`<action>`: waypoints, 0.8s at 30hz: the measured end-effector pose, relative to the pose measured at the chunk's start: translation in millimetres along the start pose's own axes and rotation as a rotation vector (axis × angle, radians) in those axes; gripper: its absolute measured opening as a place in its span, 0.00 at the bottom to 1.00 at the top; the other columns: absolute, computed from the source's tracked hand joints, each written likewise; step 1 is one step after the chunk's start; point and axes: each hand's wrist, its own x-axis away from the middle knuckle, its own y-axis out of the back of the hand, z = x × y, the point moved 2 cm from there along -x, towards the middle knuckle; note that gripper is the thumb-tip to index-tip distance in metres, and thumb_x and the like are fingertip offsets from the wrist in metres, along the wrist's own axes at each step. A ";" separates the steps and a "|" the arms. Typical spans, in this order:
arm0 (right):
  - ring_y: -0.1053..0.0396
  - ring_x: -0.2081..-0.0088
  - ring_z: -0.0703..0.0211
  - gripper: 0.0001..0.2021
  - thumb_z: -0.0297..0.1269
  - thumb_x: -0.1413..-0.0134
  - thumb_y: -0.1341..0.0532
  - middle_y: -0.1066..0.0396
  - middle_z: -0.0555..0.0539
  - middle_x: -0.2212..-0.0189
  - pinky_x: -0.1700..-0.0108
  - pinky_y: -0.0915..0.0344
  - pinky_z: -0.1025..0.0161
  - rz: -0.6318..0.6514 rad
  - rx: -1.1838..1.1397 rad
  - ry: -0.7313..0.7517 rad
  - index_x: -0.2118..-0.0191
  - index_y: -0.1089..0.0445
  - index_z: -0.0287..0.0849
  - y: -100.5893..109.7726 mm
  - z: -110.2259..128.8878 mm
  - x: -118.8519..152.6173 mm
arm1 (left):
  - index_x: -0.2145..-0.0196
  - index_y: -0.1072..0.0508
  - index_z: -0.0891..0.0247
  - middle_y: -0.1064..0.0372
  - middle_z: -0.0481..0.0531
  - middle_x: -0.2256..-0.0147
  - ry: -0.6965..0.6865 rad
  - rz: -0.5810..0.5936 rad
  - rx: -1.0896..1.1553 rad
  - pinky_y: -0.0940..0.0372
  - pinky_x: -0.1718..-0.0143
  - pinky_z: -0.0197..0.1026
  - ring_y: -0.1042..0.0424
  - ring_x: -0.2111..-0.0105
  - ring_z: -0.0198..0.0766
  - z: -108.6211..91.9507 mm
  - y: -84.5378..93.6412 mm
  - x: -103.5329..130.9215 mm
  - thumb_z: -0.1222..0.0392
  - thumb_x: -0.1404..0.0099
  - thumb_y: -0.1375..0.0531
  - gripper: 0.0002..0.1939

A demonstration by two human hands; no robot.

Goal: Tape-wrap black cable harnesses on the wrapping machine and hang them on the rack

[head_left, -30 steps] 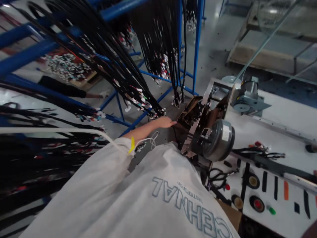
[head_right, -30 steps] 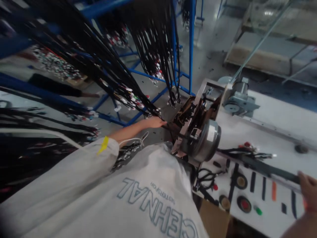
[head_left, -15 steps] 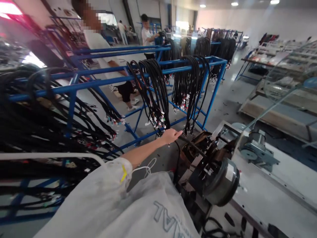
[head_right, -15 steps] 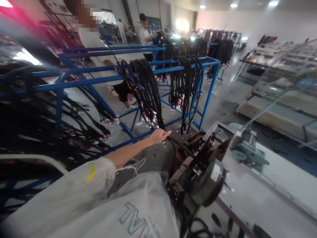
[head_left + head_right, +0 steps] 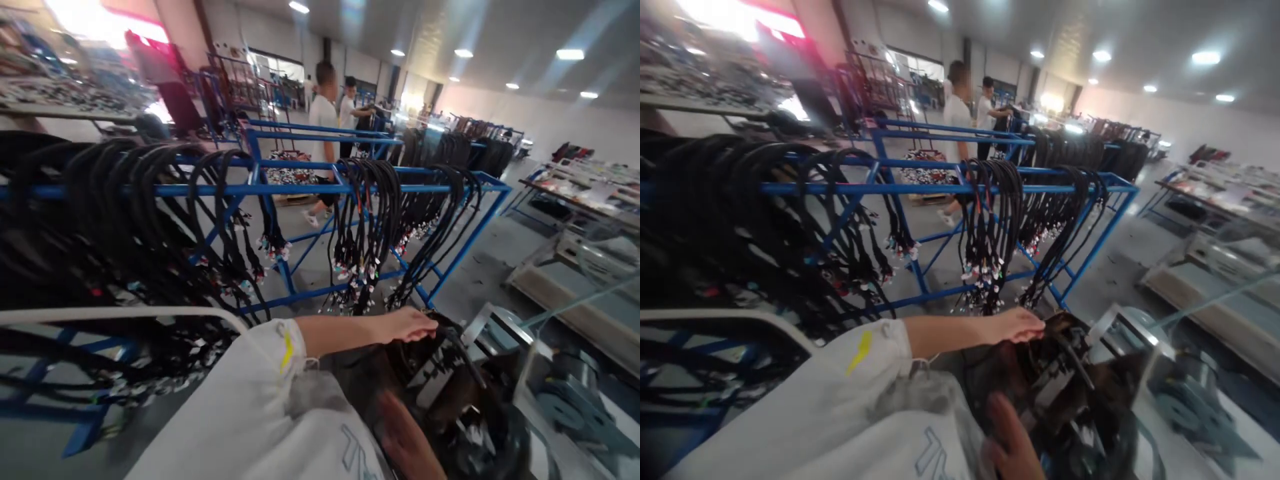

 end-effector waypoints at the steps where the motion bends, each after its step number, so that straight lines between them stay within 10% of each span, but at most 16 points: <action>1: 0.31 0.45 0.41 0.26 0.54 0.55 0.30 0.30 0.41 0.47 0.51 0.27 0.46 0.079 0.025 0.020 0.49 0.28 0.52 -27.9 2.4 -18.6 | 0.77 0.30 0.65 0.52 0.41 0.85 -0.113 -0.041 0.085 0.64 0.85 0.35 0.57 0.85 0.28 -31.2 18.7 16.1 0.37 0.47 0.34 0.25; 4: 0.37 0.40 0.39 0.32 0.56 0.58 0.32 0.34 0.36 0.44 0.40 0.38 0.43 0.193 0.145 0.082 0.48 0.29 0.43 -114.2 6.7 -85.1 | 0.76 0.31 0.66 0.56 0.39 0.85 -0.535 -0.276 0.290 0.64 0.87 0.31 0.59 0.86 0.25 -117.6 80.9 80.8 0.41 0.43 0.35 0.23; 7: 0.28 0.60 0.49 0.23 0.60 0.48 0.41 0.28 0.42 0.66 0.53 0.32 0.53 0.309 0.189 0.164 0.68 0.31 0.42 -174.6 9.8 -136.3 | 0.66 0.28 0.65 0.41 0.44 0.79 -0.809 -0.511 0.366 0.45 0.83 0.28 0.42 0.82 0.27 -171.5 146.1 144.3 0.49 0.36 0.39 0.14; 11: 0.42 0.76 0.64 0.22 0.54 0.37 0.48 0.42 0.53 0.79 0.71 0.41 0.66 0.451 0.176 0.263 0.76 0.42 0.43 -190.7 42.7 -157.0 | 0.50 0.29 0.57 0.30 0.52 0.48 -1.004 -0.752 0.168 0.31 0.55 0.37 0.30 0.50 0.37 -180.3 206.4 204.3 0.58 0.33 0.44 0.15; 14: 0.46 0.76 0.66 0.20 0.47 0.33 0.48 0.44 0.54 0.80 0.73 0.46 0.67 0.493 0.178 0.355 0.76 0.44 0.43 -177.3 97.5 -146.4 | 0.47 0.29 0.49 0.33 0.48 0.44 -1.138 -0.928 -0.134 0.36 0.47 0.40 0.35 0.44 0.39 -155.3 205.2 232.0 0.59 0.31 0.43 0.16; 16: 0.47 0.78 0.66 0.20 0.43 0.33 0.49 0.45 0.54 0.81 0.74 0.48 0.66 0.637 0.205 0.489 0.78 0.47 0.44 -174.0 138.8 -130.9 | 0.50 0.27 0.48 0.27 0.48 0.55 -1.170 -0.797 -0.280 0.33 0.52 0.39 0.29 0.55 0.37 -140.9 183.8 241.9 0.58 0.28 0.46 0.13; 18: 0.49 0.80 0.66 0.21 0.41 0.33 0.50 0.47 0.54 0.84 0.76 0.51 0.64 0.837 0.205 0.684 0.79 0.48 0.44 -180.6 174.5 -116.6 | 0.49 0.28 0.51 0.25 0.50 0.60 -1.104 -0.393 -0.422 0.30 0.59 0.39 0.26 0.62 0.37 -137.1 157.5 247.2 0.57 0.27 0.49 0.13; 21: 0.52 0.82 0.64 0.23 0.46 0.33 0.49 0.51 0.56 0.86 0.78 0.55 0.62 1.001 0.185 0.966 0.80 0.48 0.45 -199.3 207.1 -115.7 | 0.41 0.36 0.56 0.28 0.59 0.48 -0.852 0.081 -0.634 0.28 0.54 0.43 0.26 0.50 0.43 -146.8 140.7 249.8 0.53 0.26 0.52 0.19; 24: 0.53 0.82 0.64 0.23 0.45 0.32 0.49 0.51 0.56 0.87 0.78 0.55 0.61 0.944 0.226 1.073 0.80 0.46 0.45 -205.9 225.9 -135.3 | 0.43 0.33 0.58 0.32 0.60 0.43 -0.649 -0.115 -0.874 0.36 0.41 0.53 0.36 0.40 0.48 -159.5 169.8 240.8 0.52 0.27 0.50 0.19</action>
